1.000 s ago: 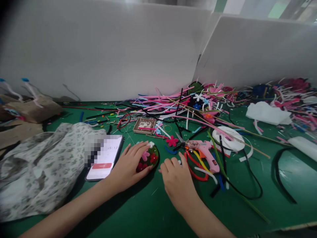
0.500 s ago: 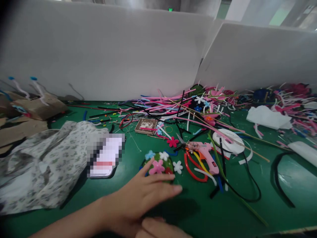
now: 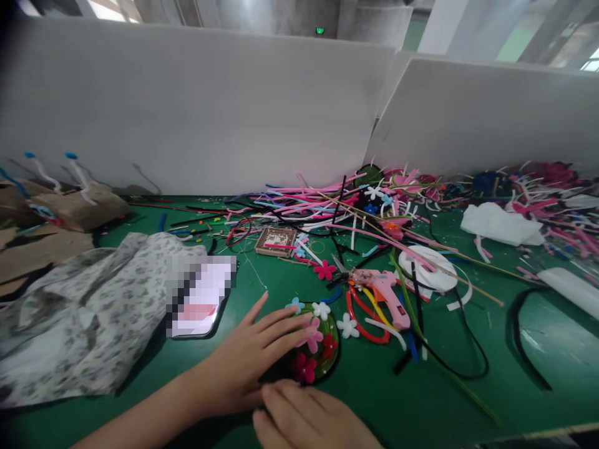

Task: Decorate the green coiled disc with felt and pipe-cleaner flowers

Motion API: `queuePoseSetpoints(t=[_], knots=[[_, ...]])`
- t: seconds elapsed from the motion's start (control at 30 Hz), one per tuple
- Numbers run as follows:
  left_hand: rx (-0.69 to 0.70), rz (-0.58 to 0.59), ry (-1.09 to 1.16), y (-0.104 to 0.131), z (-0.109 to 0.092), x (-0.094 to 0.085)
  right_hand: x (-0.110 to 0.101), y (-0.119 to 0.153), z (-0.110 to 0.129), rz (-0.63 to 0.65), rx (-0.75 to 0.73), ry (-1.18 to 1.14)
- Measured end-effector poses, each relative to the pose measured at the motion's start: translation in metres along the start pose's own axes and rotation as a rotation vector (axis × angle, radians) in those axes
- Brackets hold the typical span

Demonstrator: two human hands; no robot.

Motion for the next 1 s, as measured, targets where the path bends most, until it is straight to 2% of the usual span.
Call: queuePoseSetpoints(t=[0.1, 0.2, 0.3, 0.37, 0.43, 0.57, 0.67, 0.8, 1.0], knots=[[-0.045, 0.018, -0.005, 0.001, 0.002, 0.01, -0.018, -0.002, -0.015, 0.097, -0.004, 0.061], [-0.132, -0.016, -0.042, 0.004, 0.02, 0.011, -0.032, -0.005, -0.023, 0.124, -0.021, 0.05], [-0.227, -0.106, -0.121, 0.009, 0.041, -0.001, -0.035, -0.004, -0.024, 0.109, -0.038, 0.072], [-0.253, -0.17, -0.162, 0.015, 0.044, -0.012, -0.033, 0.001, -0.028, 0.081, 0.014, 0.099], [-0.208, -0.197, -0.189, 0.021, 0.033, -0.021, -0.029, 0.01, -0.036, 0.033, 0.136, 0.098], [0.029, -0.177, -0.277, 0.031, -0.007, -0.025, -0.022, 0.029, -0.057, -0.061, 0.44, -0.032], [0.149, -0.215, -0.306, 0.036, -0.023, -0.023, -0.013, 0.032, -0.068, -0.013, 0.605, -0.269], [0.22, -0.278, -0.309, 0.034, -0.027, -0.022, -0.001, 0.026, -0.079, 0.099, 0.761, -0.57], [0.238, -0.229, -0.378, 0.031, -0.023, -0.019, 0.012, 0.017, -0.095, 0.17, 0.926, -0.761]])
Point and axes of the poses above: each hand's wrist, its own y-axis away from the middle knuckle, its own x-axis out of the palm, z = x × y, the point moved 7 cm from there along -y, towards the middle knuckle, and after that the axes turned 14 degrees about -x, right-handed, at the moved point
